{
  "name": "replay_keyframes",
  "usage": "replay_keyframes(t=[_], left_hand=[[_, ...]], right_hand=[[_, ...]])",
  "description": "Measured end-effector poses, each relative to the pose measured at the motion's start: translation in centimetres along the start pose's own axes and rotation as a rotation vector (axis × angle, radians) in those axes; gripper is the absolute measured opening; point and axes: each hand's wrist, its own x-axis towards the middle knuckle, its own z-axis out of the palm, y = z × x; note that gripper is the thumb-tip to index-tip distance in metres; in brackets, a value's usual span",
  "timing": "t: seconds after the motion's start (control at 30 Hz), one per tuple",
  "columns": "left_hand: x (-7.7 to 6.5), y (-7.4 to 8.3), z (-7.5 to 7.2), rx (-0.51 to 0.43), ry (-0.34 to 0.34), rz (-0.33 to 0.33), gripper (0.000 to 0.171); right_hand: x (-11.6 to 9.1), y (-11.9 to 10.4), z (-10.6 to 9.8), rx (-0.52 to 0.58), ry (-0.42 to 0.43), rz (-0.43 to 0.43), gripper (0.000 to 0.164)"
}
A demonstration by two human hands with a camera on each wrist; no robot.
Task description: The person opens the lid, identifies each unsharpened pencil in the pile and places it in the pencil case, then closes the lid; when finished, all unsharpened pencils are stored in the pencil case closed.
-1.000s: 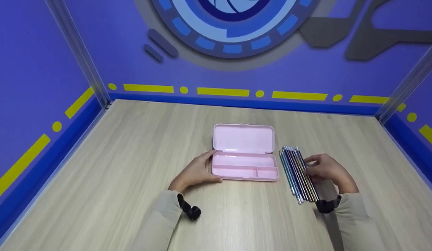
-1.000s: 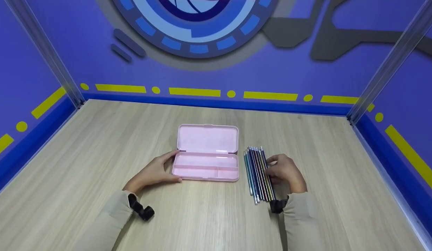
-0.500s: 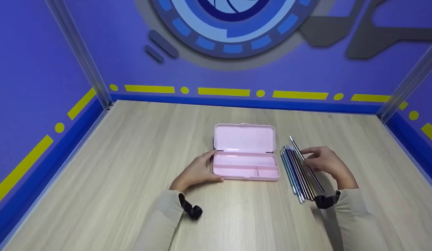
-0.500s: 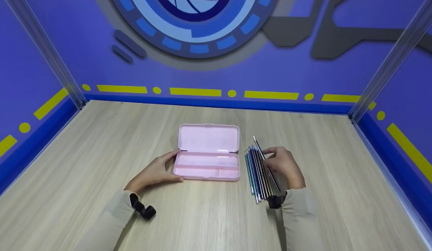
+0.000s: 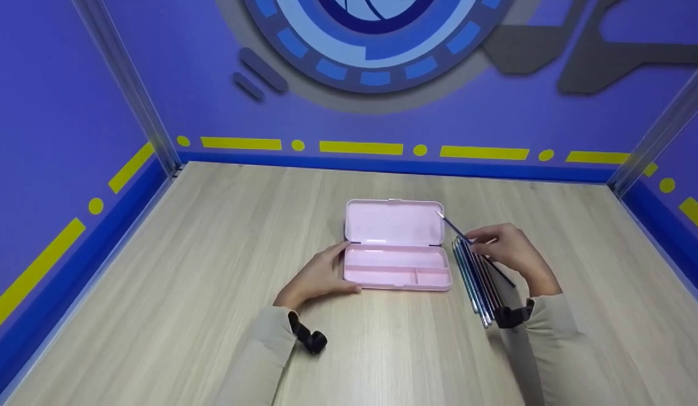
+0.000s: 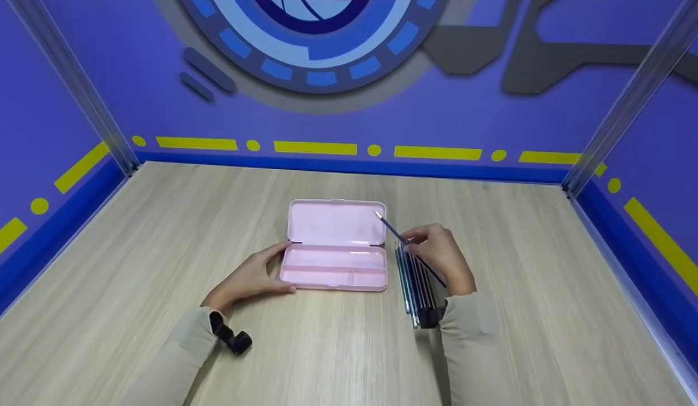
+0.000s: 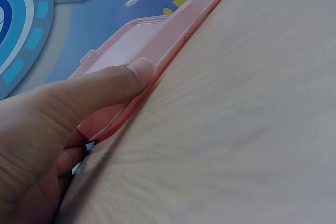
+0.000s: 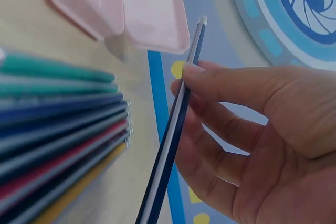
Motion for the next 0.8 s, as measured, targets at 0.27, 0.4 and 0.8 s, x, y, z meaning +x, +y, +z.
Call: replay_keyframes(t=[0.27,0.4,0.8], left_hand=[[0.0,0.1,-0.1,-0.013,-0.008,0.0,0.102],[0.1,0.0,-0.2,-0.002,-0.007,-0.004,0.102],[0.0,-0.1,0.1,-0.009,0.002,-0.007,0.104]], right_hand=[[1.3,-1.7,1.2,-0.024,0.024,-0.111,0.026],[1.9,-2.6,2.0,-0.033,0.027,-0.158,0.024],[3.2,-5.1,4.4,-0.042,-0.017,-0.299,0.02]])
